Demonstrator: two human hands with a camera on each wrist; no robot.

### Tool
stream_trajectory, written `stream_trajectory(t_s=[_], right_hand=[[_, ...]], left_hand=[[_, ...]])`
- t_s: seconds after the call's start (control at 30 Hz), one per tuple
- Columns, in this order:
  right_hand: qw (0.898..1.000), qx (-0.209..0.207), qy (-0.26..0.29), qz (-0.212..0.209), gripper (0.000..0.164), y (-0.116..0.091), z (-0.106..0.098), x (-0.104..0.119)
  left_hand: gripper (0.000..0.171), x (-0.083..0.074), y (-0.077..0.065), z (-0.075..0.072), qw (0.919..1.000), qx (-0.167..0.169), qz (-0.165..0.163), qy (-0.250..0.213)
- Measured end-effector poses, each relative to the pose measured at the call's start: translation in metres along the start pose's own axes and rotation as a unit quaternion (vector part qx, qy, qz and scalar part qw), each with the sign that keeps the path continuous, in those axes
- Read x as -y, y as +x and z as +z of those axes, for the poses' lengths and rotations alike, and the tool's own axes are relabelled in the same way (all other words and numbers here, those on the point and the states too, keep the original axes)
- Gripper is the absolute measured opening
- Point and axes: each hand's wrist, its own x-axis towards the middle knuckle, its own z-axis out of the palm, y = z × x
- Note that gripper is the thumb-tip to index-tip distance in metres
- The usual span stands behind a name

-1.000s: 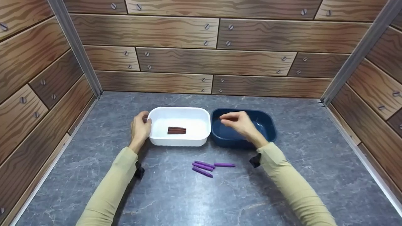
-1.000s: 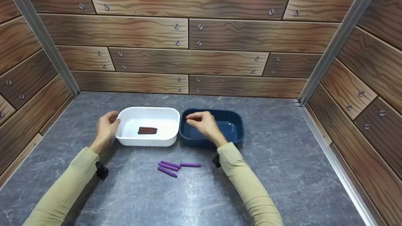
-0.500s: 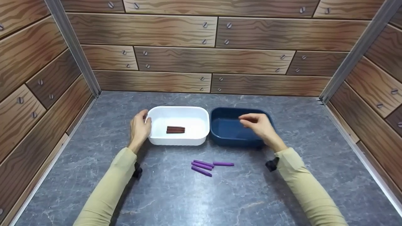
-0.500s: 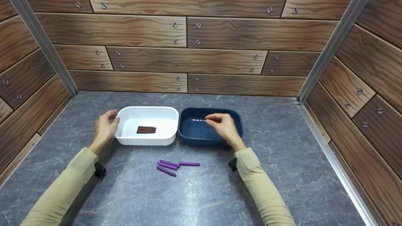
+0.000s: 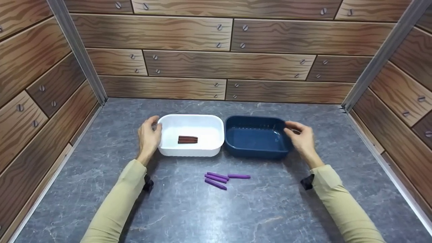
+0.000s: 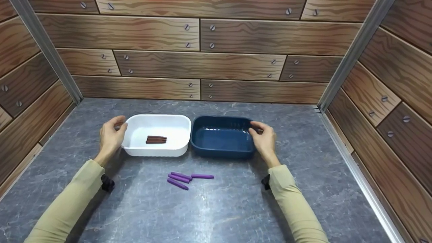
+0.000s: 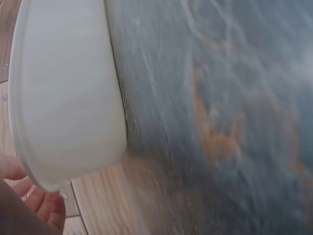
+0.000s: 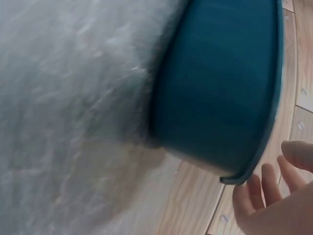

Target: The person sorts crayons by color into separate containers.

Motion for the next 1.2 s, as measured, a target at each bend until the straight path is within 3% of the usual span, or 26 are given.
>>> stream_trajectory(t_s=[0.17,0.33,0.5,0.67,0.83,1.03,1.2], right_hand=[[0.999,0.014,-0.033,0.007,0.041,0.001,0.001,-0.008],[0.998,0.028,-0.046,0.035,0.051,0.003,0.004,-0.014],[0.996,0.020,0.002,0.082,0.056,0.009,0.007,-0.019],[0.992,0.001,0.038,0.122,0.052,0.014,0.009,-0.026],[0.989,-0.020,0.057,0.134,0.047,0.016,0.013,-0.031],[0.987,-0.030,0.061,0.144,0.044,0.017,0.016,-0.031],[0.986,-0.035,0.070,0.146,0.043,0.017,0.019,-0.030]], left_hand=[[0.026,-0.006,-0.005,0.005,0.9987,-0.017,0.042,-0.023],[0.018,-0.012,-0.010,0.012,0.9975,0.000,0.067,-0.024],[0.017,-0.019,-0.017,0.016,0.9951,0.037,0.080,-0.044],[0.017,-0.026,-0.025,0.020,0.9900,0.070,0.104,-0.065],[0.018,-0.034,-0.035,0.024,0.9789,0.123,0.125,-0.106],[0.019,-0.041,-0.044,0.027,0.9568,0.206,0.111,-0.173],[0.021,-0.048,-0.051,0.029,0.9441,0.248,0.126,-0.177]])
